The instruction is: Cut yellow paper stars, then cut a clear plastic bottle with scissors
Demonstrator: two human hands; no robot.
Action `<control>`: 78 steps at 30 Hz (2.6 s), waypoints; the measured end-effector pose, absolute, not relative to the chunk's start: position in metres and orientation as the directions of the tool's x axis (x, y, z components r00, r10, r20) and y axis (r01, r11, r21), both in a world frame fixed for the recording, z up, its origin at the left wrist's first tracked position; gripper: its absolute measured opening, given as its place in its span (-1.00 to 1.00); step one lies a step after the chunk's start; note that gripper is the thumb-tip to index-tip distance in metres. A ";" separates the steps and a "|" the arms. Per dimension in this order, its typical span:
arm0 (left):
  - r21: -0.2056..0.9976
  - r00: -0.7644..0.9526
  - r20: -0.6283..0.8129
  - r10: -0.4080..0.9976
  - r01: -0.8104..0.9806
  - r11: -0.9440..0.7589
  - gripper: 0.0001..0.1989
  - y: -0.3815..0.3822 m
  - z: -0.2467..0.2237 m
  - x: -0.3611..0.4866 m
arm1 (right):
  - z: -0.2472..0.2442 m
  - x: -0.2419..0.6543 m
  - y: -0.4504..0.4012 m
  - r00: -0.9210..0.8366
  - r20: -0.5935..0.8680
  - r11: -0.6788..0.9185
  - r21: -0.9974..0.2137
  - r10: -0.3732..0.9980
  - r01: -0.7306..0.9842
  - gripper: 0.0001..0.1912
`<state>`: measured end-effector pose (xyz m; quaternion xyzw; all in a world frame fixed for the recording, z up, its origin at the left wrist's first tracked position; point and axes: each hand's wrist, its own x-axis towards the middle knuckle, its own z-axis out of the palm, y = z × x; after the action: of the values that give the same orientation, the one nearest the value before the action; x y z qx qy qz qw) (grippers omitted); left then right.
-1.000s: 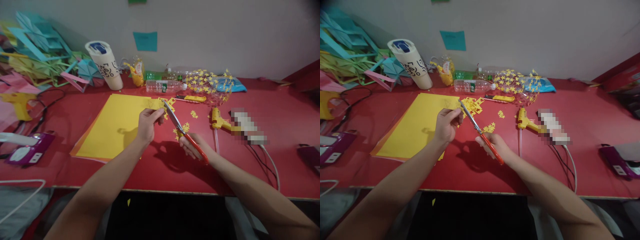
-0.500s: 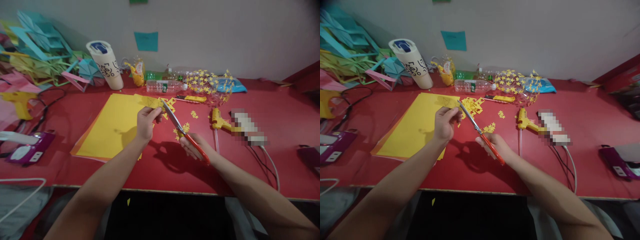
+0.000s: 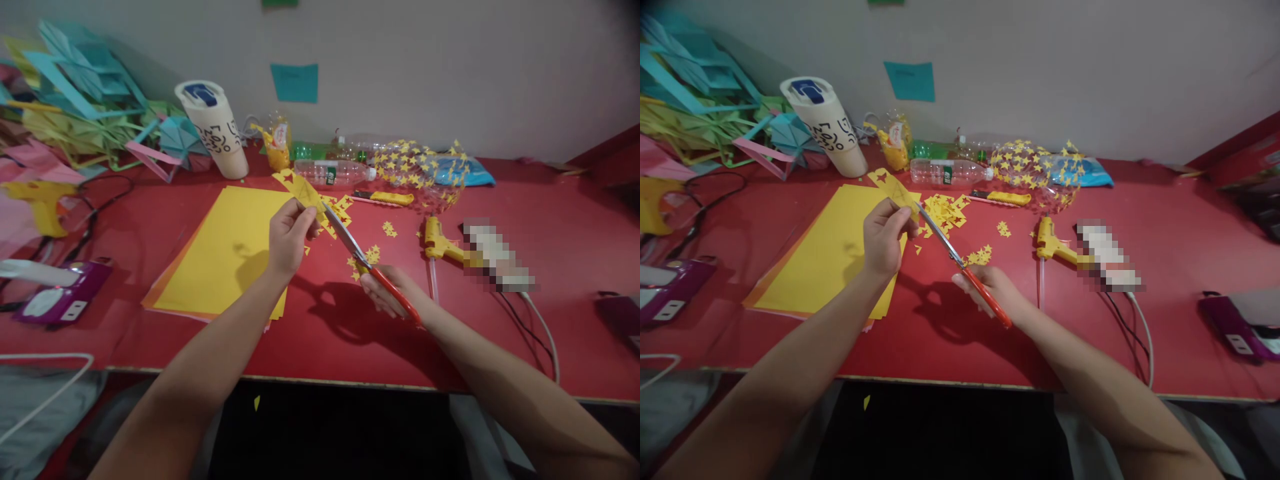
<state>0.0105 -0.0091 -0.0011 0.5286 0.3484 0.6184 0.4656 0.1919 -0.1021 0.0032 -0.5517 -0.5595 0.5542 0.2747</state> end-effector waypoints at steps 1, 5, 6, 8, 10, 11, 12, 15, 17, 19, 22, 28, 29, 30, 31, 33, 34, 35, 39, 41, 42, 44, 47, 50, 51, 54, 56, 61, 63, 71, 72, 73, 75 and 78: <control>0.921 -0.002 0.339 0.941 -0.204 -0.332 -0.79 -0.009 0.000 0.010 | 0.003 0.193 -0.101 -0.248 -0.303 -0.219 -0.924 0.920 0.314 -0.45; 0.914 0.022 0.372 0.928 -0.180 -0.363 -0.78 -0.009 0.002 0.008 | 0.003 0.197 -0.099 -0.262 -0.319 -0.225 -0.916 0.911 0.332 -0.38; 0.914 0.024 0.376 0.926 -0.173 -0.367 -0.78 -0.009 0.003 0.008 | 0.003 0.198 -0.098 -0.269 -0.324 -0.227 -0.915 0.907 0.334 -0.37; 0.915 0.025 0.378 0.926 -0.162 -0.369 -0.77 -0.009 0.004 0.007 | 0.003 0.199 -0.098 -0.278 -0.325 -0.224 -0.914 0.904 0.338 -0.36; 0.918 0.024 0.372 0.928 -0.156 -0.364 -0.77 -0.009 0.005 0.007 | 0.003 0.200 -0.098 -0.266 -0.320 -0.218 -0.911 0.910 0.350 -0.36; 0.920 0.024 0.367 0.930 -0.154 -0.359 -0.77 -0.009 0.006 0.007 | 0.004 0.200 -0.098 -0.257 -0.315 -0.212 -0.909 0.914 0.360 -0.35; 0.923 0.025 0.361 0.932 -0.157 -0.353 -0.77 -0.008 0.006 0.008 | 0.004 0.200 -0.098 -0.250 -0.309 -0.204 -0.906 0.918 0.371 -0.35; 0.926 0.027 0.336 0.942 -0.192 -0.325 -0.77 -0.007 0.006 0.008 | 0.007 0.200 -0.098 -0.266 -0.274 -0.161 -0.912 0.924 0.378 -0.36; 0.929 0.032 0.313 0.949 -0.220 -0.299 -0.76 -0.006 0.006 0.007 | 0.007 0.201 -0.097 -0.286 -0.261 -0.145 -0.918 0.922 0.370 -0.37; 0.934 0.039 0.292 0.956 -0.227 -0.276 -0.76 -0.004 0.006 0.006 | 0.007 0.201 -0.097 -0.301 -0.264 -0.146 -0.920 0.916 0.363 -0.37; 0.944 0.073 0.271 0.960 -0.215 -0.250 -0.75 -0.002 0.007 0.004 | 0.005 0.202 -0.097 -0.305 -0.285 -0.164 -0.916 0.909 0.367 -0.36; 0.954 0.166 0.250 0.954 -0.212 -0.214 -0.77 0.002 0.010 -0.002 | -0.002 0.204 -0.096 -0.286 -0.313 -0.183 -0.897 0.906 0.402 -0.35; 0.954 0.177 0.252 0.951 -0.213 -0.213 -0.78 0.003 0.010 -0.003 | -0.003 0.205 -0.096 -0.283 -0.313 -0.184 -0.896 0.907 0.404 -0.36; 0.954 0.186 0.253 0.949 -0.213 -0.212 -0.78 0.004 0.010 -0.004 | -0.004 0.205 -0.095 -0.282 -0.314 -0.184 -0.895 0.906 0.405 -0.38; 0.954 0.192 0.252 0.948 -0.212 -0.210 -0.78 0.004 0.009 -0.005 | -0.006 0.206 -0.095 -0.283 -0.315 -0.184 -0.894 0.906 0.408 -0.39; 0.957 0.198 0.241 0.950 -0.210 -0.200 -0.78 0.005 0.009 -0.006 | -0.008 0.206 -0.095 -0.285 -0.318 -0.185 -0.893 0.905 0.410 -0.41; 0.959 0.199 0.234 0.952 -0.209 -0.192 -0.78 0.005 0.009 -0.006 | -0.009 0.206 -0.095 -0.286 -0.320 -0.187 -0.893 0.903 0.410 -0.41; 0.960 0.200 0.226 0.953 -0.209 -0.184 -0.77 0.005 0.008 -0.006 | -0.009 0.206 -0.095 -0.287 -0.322 -0.188 -0.893 0.902 0.410 -0.41; 0.963 0.213 0.216 0.953 -0.205 -0.173 -0.79 0.005 0.008 -0.005 | -0.006 0.205 -0.095 -0.280 -0.324 -0.193 -0.892 0.904 0.408 -0.40; 0.962 0.214 0.225 0.951 -0.204 -0.182 -0.80 0.004 0.008 -0.005 | -0.002 0.203 -0.096 -0.276 -0.327 -0.199 -0.892 0.904 0.405 -0.40; 0.962 0.213 0.228 0.950 -0.203 -0.185 -0.80 0.004 0.008 -0.005 | 0.000 0.203 -0.096 -0.278 -0.330 -0.202 -0.893 0.902 0.402 -0.40; 0.961 0.209 0.230 0.950 -0.201 -0.189 -0.80 0.004 0.008 -0.005 | 0.002 0.202 -0.096 -0.282 -0.332 -0.205 -0.894 0.900 0.398 -0.40; 0.960 0.206 0.234 0.950 -0.203 -0.193 -0.79 0.004 0.008 -0.005 | 0.001 0.202 -0.096 -0.276 -0.324 -0.198 -0.894 0.905 0.402 -0.38; 0.960 0.202 0.236 0.950 -0.197 -0.197 -0.79 0.004 0.008 -0.005 | 0.000 0.202 -0.095 -0.277 -0.323 -0.195 -0.893 0.905 0.405 -0.36; 0.961 0.200 0.235 0.951 -0.194 -0.196 -0.79 0.004 0.008 -0.005 | 0.001 0.202 -0.095 -0.277 -0.326 -0.198 -0.892 0.904 0.405 -0.35; 0.961 0.200 0.238 0.950 -0.192 -0.200 -0.80 0.004 0.008 -0.005 | 0.003 0.201 -0.096 -0.277 -0.336 -0.209 -0.892 0.900 0.402 -0.37; 0.958 0.205 0.248 0.947 -0.197 -0.209 -0.81 0.004 0.007 -0.005 | 0.003 0.201 -0.096 -0.279 -0.341 -0.217 -0.893 0.898 0.395 -0.38; 0.958 0.215 0.258 0.942 -0.184 -0.220 -0.81 0.004 0.008 -0.005 | 0.005 0.200 -0.097 -0.253 -0.374 -0.259 -0.883 0.892 0.392 -0.36; 0.961 0.218 0.253 0.943 -0.165 -0.220 -0.82 0.005 0.008 -0.005 | 0.007 0.199 -0.097 -0.255 -0.367 -0.256 -0.888 0.894 0.381 -0.35; 0.957 0.227 0.266 0.937 -0.179 -0.228 -0.82 0.005 0.007 -0.005 | 0.004 0.201 -0.098 -0.260 -0.371 -0.258 -0.887 0.892 0.383 -0.43; 0.957 0.227 0.265 0.937 -0.181 -0.227 -0.82 0.005 0.007 -0.005 | 0.003 0.201 -0.098 -0.256 -0.371 -0.259 -0.887 0.893 0.382 -0.43; 0.957 0.226 0.264 0.938 -0.182 -0.226 -0.82 0.006 0.007 -0.005 | 0.003 0.201 -0.098 -0.253 -0.371 -0.261 -0.887 0.893 0.382 -0.43; 0.957 0.224 0.263 0.938 -0.183 -0.224 -0.83 0.006 0.007 -0.005 | 0.003 0.201 -0.098 -0.251 -0.369 -0.258 -0.887 0.895 0.383 -0.44; 0.957 0.217 0.260 0.941 -0.185 -0.222 -0.82 0.005 0.007 -0.005 | 0.003 0.201 -0.098 -0.249 -0.362 -0.252 -0.889 0.898 0.383 -0.47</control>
<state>-0.0045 0.0054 0.0070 0.5729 0.3296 0.5318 0.5295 0.2006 -0.0982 0.0034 -0.5668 -0.5653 0.5521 0.2332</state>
